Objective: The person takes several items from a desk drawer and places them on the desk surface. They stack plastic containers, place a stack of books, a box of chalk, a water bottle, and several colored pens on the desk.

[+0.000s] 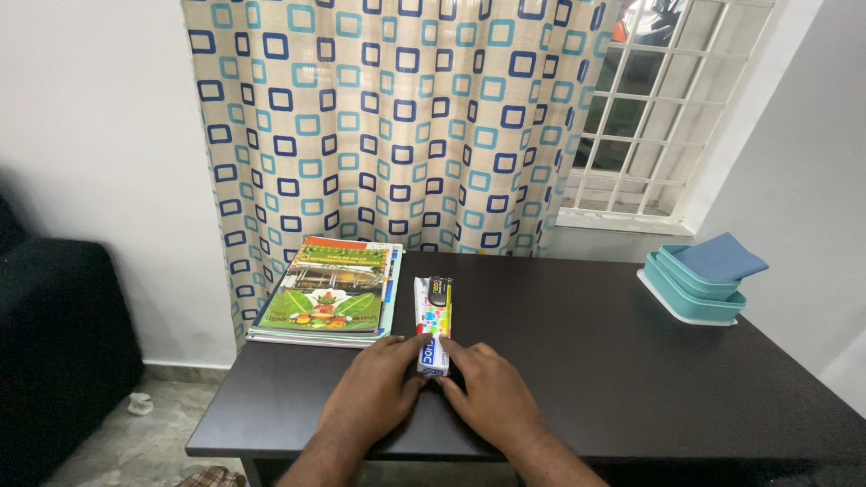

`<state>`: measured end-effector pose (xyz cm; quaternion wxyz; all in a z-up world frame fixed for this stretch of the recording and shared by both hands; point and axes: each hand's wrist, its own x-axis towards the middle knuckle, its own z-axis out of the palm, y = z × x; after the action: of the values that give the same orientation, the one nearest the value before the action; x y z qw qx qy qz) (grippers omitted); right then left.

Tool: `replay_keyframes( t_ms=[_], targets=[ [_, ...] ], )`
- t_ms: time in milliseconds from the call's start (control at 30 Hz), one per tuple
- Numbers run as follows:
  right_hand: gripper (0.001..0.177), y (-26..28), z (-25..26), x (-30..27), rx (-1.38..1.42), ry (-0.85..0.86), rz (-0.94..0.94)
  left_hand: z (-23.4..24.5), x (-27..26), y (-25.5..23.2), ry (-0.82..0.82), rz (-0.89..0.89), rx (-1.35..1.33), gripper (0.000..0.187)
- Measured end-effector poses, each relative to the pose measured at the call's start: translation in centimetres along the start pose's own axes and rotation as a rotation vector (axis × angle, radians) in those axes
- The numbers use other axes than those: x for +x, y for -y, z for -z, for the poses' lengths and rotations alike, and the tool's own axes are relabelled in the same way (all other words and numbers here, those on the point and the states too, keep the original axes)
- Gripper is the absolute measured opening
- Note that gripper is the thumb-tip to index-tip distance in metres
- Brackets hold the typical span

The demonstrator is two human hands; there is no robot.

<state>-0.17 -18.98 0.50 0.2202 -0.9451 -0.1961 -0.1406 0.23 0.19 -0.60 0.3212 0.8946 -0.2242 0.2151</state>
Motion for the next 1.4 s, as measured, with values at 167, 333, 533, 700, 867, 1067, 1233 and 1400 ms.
replay_keyframes(
  t_ms=[167,333,533,700,867,1067,1233,1400],
  targets=[
    [0.056,-0.1,0.0,-0.1,0.037,0.018,0.035,-0.3,0.2,0.4,0.001,0.027,0.068,0.049],
    [0.061,-0.1,0.0,-0.1,0.034,0.018,0.033,0.5,0.2,-0.5,0.068,0.112,0.054,0.048],
    [0.056,-0.5,-0.3,0.1,0.093,-0.082,0.137,1.2,0.0,-1.2,0.080,0.101,0.025,0.051],
    [0.057,-0.1,0.2,0.2,0.115,0.001,0.009,0.9,0.1,-1.0,0.082,0.090,0.032,0.054],
    [0.061,-0.1,0.2,0.2,0.099,0.063,-0.061,1.0,0.0,-1.2,0.098,0.148,0.052,0.056],
    [0.063,-0.8,-0.4,0.4,0.055,-0.027,0.024,1.0,0.2,-1.4,0.119,0.164,0.065,0.058],
    [0.057,-1.0,-0.5,0.6,0.061,0.036,0.004,0.7,0.1,-0.9,0.105,0.163,0.060,0.058],
    [0.054,-1.2,-0.7,0.5,0.064,0.014,0.038,-0.1,0.5,-0.1,0.037,0.075,0.140,0.064]
  ],
)
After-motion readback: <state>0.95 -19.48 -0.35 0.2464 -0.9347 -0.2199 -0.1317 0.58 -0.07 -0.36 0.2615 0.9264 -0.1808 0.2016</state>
